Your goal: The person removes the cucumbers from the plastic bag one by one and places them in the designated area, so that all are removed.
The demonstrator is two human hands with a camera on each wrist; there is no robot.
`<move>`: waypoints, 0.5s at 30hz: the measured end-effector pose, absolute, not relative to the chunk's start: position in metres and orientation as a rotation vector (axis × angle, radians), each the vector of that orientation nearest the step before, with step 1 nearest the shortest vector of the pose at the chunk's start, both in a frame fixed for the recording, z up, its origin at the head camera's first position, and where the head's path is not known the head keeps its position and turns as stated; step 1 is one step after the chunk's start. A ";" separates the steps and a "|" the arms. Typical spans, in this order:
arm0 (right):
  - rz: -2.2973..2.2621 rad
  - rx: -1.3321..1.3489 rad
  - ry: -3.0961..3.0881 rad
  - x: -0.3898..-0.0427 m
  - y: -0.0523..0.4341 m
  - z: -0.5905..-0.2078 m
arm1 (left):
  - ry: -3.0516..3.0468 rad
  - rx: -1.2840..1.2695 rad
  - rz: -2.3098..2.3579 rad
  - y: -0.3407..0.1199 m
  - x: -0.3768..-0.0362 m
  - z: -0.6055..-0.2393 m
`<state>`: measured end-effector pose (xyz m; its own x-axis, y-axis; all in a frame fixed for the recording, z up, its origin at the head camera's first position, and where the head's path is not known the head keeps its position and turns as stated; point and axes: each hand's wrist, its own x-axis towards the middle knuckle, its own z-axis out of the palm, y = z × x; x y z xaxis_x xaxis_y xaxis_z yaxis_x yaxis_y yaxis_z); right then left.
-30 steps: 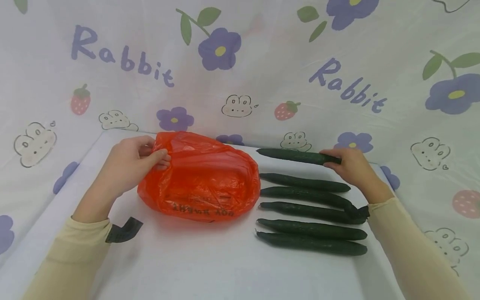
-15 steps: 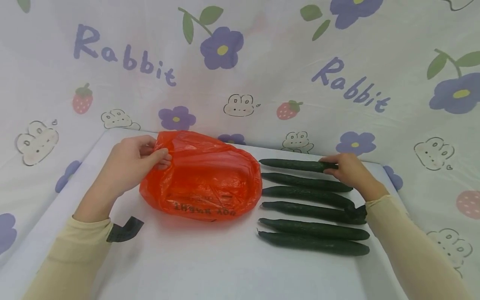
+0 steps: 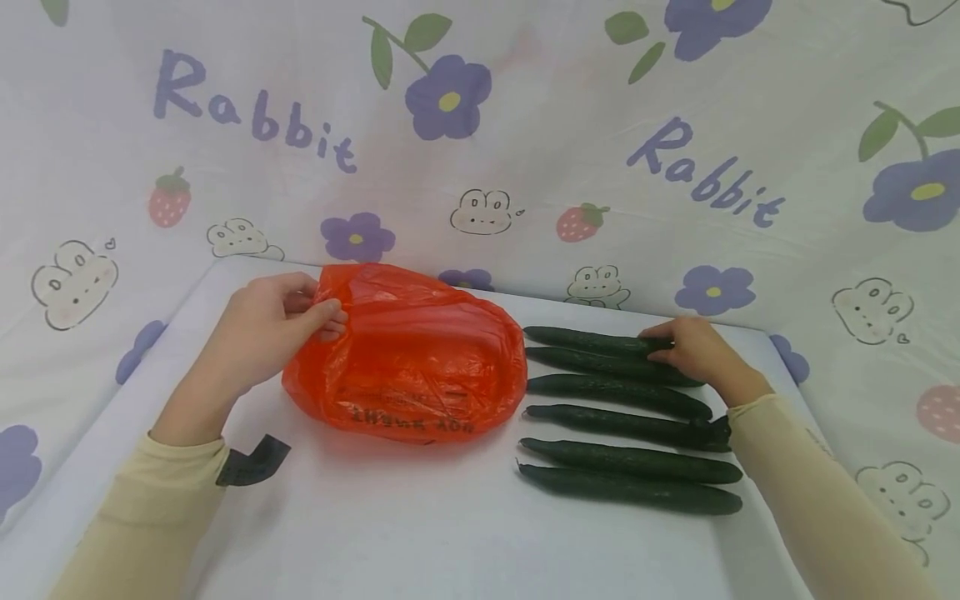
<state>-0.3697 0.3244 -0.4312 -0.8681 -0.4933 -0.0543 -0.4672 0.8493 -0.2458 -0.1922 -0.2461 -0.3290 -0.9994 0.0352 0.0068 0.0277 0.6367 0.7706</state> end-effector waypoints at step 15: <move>-0.424 -0.671 2.934 -0.359 0.332 -0.423 | 2.866 0.031 1.309 -0.255 -0.186 -0.330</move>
<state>-0.3589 0.3318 -0.4231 -0.8975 -0.4394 -0.0371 -0.4109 0.8638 -0.2915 -0.1862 -0.2548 -0.3298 -0.9998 0.0141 0.0164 0.0217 0.6544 0.7558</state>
